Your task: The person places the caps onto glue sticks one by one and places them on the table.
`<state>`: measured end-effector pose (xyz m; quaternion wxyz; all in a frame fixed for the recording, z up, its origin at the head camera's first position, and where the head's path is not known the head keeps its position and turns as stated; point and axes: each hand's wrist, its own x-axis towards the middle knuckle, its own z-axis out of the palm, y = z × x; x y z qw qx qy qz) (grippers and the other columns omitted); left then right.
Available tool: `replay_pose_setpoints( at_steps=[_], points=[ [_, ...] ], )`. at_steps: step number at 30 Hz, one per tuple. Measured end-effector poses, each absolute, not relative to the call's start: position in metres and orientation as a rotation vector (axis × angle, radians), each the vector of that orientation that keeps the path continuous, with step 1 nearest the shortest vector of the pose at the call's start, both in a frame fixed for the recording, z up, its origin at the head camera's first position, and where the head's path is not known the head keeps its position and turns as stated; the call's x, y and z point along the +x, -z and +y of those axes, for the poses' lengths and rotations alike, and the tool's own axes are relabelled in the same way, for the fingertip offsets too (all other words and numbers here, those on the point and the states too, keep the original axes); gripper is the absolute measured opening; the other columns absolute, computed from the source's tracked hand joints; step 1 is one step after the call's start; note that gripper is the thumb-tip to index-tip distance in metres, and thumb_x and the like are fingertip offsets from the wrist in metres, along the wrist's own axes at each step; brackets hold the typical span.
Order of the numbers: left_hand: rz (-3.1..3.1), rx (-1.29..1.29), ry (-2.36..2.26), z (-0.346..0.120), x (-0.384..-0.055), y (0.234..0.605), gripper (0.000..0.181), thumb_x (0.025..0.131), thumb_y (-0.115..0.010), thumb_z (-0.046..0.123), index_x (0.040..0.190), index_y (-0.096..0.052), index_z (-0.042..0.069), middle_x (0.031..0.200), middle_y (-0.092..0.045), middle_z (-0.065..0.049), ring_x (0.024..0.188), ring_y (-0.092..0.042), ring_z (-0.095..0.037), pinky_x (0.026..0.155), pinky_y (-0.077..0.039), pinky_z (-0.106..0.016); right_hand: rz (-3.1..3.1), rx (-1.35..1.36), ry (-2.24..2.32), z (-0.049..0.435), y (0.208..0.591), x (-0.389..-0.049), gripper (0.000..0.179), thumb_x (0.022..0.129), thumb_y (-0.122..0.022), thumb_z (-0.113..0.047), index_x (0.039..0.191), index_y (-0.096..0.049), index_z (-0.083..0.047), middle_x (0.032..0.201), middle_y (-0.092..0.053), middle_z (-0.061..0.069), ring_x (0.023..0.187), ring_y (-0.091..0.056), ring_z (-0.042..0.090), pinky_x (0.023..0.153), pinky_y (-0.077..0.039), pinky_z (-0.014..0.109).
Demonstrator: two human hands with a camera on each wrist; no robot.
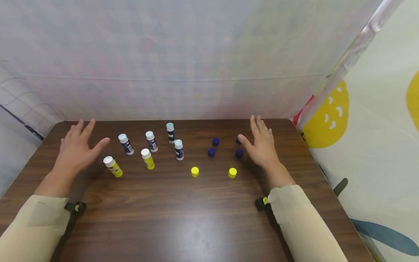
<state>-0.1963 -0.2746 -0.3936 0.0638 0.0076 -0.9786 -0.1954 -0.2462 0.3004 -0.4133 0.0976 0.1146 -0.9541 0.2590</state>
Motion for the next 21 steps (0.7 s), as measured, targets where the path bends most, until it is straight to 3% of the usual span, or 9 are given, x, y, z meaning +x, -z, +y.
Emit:
replay_pose_setpoints(
  at_steps=[13, 21],
  points=[
    [-2.884, 0.016, 0.848, -0.275, -0.186, 0.395, 0.086, 0.105, -0.037, 0.066, 0.168, -0.006, 0.016, 0.171, -0.003, -0.030, 0.152, -0.009, -0.063, 0.110, -0.020, -0.085, -2.751, 0.607, -0.947, 0.298, 0.416, -0.228, 0.076, 0.109, -0.049, -0.041, 0.168, -0.004, -0.022, 0.176, -0.001, 0.008, 0.161, -0.005, 0.042, 0.127, -0.004, 0.067],
    [-2.877, -0.033, 1.052, -0.277, -0.183, 0.395, 0.080, 0.109, -0.037, 0.057, 0.168, -0.004, 0.015, 0.171, -0.006, -0.031, 0.153, -0.011, -0.060, 0.114, -0.018, -0.082, -2.740, 0.739, -1.065, 0.298, 0.418, -0.219, 0.077, 0.108, -0.055, -0.028, 0.168, -0.007, -0.022, 0.176, -0.003, 0.006, 0.162, -0.004, 0.036, 0.128, -0.007, 0.064]
  ],
)
